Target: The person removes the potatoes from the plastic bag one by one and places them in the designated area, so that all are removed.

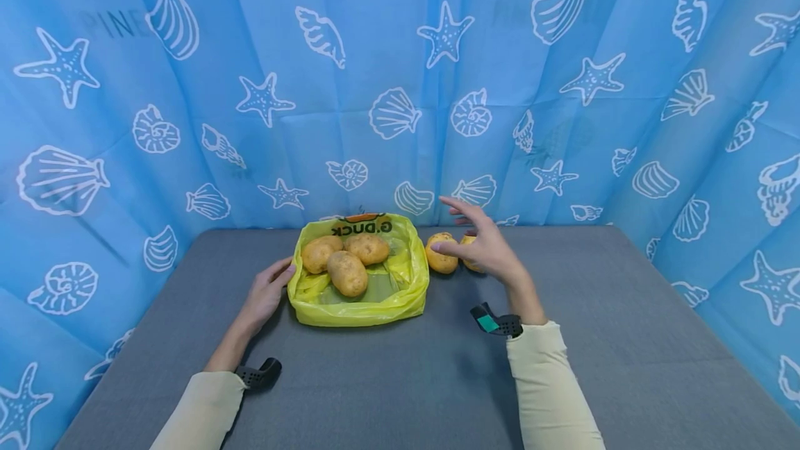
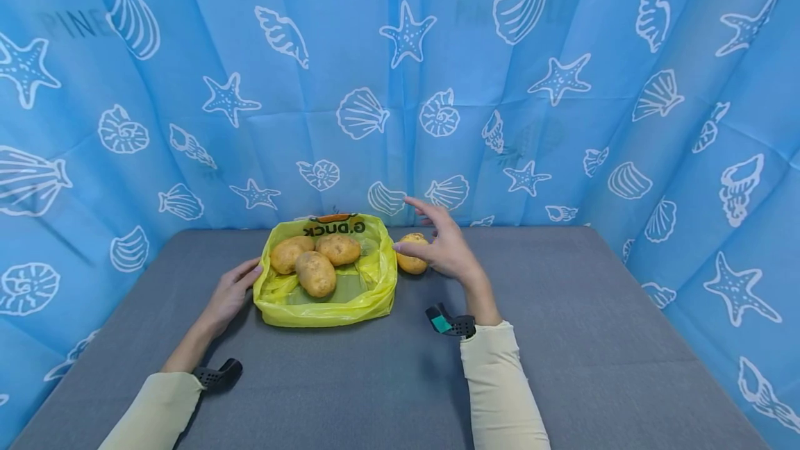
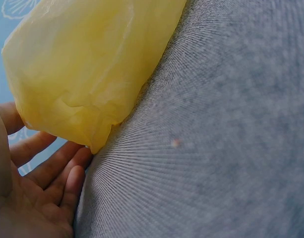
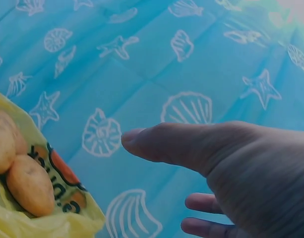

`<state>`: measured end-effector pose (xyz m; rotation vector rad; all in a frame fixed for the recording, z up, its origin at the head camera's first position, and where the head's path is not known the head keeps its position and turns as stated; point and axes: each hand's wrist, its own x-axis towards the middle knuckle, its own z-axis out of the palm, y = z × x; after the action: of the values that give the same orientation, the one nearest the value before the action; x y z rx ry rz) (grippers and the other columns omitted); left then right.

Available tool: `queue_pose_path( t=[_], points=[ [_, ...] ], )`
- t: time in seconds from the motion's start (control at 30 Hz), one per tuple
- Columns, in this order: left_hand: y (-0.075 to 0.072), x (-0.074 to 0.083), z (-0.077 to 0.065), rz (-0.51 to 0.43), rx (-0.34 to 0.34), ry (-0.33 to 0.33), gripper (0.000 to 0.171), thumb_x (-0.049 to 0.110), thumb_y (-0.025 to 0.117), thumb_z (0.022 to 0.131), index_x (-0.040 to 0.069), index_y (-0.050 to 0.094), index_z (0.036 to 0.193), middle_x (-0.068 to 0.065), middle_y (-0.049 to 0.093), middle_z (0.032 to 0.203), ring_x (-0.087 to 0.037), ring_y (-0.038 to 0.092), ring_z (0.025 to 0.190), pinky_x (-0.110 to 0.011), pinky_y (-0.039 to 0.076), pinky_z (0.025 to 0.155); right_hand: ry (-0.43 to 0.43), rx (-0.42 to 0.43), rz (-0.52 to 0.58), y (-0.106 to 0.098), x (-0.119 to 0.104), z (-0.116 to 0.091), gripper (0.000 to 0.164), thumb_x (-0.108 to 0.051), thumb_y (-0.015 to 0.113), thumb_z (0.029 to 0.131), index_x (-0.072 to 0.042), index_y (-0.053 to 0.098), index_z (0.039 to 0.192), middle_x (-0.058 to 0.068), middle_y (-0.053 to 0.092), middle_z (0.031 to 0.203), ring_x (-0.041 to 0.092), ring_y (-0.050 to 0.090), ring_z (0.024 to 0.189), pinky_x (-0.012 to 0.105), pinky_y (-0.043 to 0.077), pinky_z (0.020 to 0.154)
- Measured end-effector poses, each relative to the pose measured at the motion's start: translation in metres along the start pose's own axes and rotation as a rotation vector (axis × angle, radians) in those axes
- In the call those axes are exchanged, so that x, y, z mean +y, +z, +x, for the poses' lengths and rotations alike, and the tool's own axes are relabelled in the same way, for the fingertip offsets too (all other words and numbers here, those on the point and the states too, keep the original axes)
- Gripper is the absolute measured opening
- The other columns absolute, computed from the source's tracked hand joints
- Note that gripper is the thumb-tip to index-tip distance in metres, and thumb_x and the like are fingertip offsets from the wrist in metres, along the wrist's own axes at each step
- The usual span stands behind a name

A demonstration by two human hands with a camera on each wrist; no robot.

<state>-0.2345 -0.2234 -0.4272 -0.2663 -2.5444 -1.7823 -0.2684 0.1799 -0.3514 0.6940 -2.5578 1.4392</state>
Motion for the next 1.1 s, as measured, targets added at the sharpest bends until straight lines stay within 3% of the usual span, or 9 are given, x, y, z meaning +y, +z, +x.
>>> queue_pose_path(
  t=[0.23, 0.47, 0.63, 0.87, 1.1],
  points=[
    [0.000, 0.002, 0.000, -0.019, 0.005, -0.007, 0.047, 0.017, 0.042, 0.111, -0.011, 0.039, 0.150, -0.031, 0.041, 0.152, -0.041, 0.035, 0.142, -0.054, 0.029, 0.113, -0.053, -0.025, -0.002, 0.014, -0.011, 0.004, 0.076, -0.022, 0.082, 0.087, -0.022, 0.046, 0.154, 0.012, 0.046, 0.146, 0.032, 0.045, 0.131, 0.061, 0.038, 0.104],
    [0.000, 0.001, 0.000, -0.023, 0.008, -0.003, 0.047, 0.016, 0.043, 0.111, -0.011, 0.040, 0.149, -0.031, 0.042, 0.151, -0.042, 0.036, 0.142, -0.054, 0.030, 0.113, -0.065, -0.050, 0.016, 0.028, -0.017, 0.005, 0.077, -0.017, 0.083, 0.087, -0.014, 0.045, 0.154, 0.017, 0.048, 0.142, 0.035, 0.048, 0.126, 0.059, 0.038, 0.105],
    [0.000, 0.001, 0.000, -0.025, 0.008, -0.001, 0.047, 0.016, 0.042, 0.111, -0.011, 0.040, 0.149, -0.031, 0.042, 0.151, -0.041, 0.036, 0.141, -0.054, 0.030, 0.112, -0.082, -0.063, 0.013, 0.036, -0.018, 0.007, 0.076, -0.022, 0.083, 0.087, -0.020, 0.047, 0.154, 0.013, 0.049, 0.139, 0.031, 0.050, 0.124, 0.058, 0.040, 0.104],
    [0.000, 0.001, 0.000, -0.026, 0.011, -0.007, 0.046, 0.015, 0.043, 0.111, -0.011, 0.040, 0.149, -0.031, 0.042, 0.151, -0.042, 0.036, 0.142, -0.054, 0.030, 0.112, -0.131, -0.103, 0.001, 0.051, -0.020, 0.009, 0.074, -0.023, 0.083, 0.088, -0.018, 0.048, 0.153, 0.014, 0.051, 0.140, 0.040, 0.049, 0.125, 0.057, 0.043, 0.101],
    [0.000, -0.001, 0.000, -0.033, 0.003, -0.004, 0.047, 0.015, 0.042, 0.111, -0.010, 0.039, 0.150, -0.031, 0.041, 0.151, -0.043, 0.036, 0.141, -0.055, 0.031, 0.112, -0.108, -0.161, 0.011, 0.066, -0.022, 0.011, 0.071, -0.025, 0.081, 0.089, -0.022, 0.049, 0.152, 0.010, 0.050, 0.138, 0.030, 0.051, 0.123, 0.056, 0.043, 0.098]
  ],
)
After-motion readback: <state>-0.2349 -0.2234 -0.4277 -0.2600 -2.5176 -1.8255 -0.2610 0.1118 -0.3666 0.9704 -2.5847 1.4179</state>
